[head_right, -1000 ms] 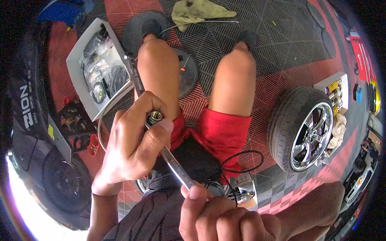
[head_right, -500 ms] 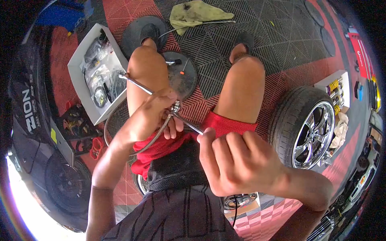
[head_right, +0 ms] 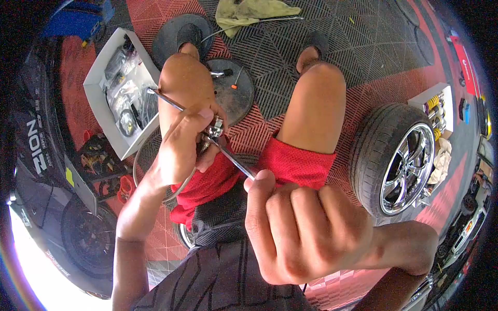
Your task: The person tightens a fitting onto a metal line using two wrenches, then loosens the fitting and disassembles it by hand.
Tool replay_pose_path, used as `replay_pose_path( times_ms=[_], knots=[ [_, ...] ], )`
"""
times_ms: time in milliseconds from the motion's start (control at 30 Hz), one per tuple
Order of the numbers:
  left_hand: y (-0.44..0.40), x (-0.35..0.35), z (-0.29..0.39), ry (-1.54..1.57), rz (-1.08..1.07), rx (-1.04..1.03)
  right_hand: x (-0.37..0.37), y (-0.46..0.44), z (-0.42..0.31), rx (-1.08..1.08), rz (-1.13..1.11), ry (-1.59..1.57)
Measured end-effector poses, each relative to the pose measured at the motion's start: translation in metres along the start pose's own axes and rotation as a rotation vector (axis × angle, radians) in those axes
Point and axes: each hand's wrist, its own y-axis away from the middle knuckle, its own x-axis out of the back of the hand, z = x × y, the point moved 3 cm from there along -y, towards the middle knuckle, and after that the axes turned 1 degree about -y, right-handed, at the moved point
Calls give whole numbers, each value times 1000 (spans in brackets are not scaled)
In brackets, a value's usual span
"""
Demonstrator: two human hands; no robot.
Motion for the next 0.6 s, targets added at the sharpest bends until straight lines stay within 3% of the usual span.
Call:
replay_pose_path(
  times_ms=[200, 333, 433, 533, 600],
  knots=[
    [-7, -4, 3, 64, 63, -80, 2, 5, -1, -85, -50, -5],
    [-7, -6, 7, 86, 90, -107, 3, 5, 1, -12, 23, 93],
    [-7, -7, 13, 185, 157, 27, 12, -7, 4, -142, -188, -3],
    [-9, -6, 12, 128, 139, 3, 11, -22, 2, -137, -236, 41],
    [-9, -4, 10, 347, 241, 31, 10, -24, 2, -143, -220, 57]
  ],
)
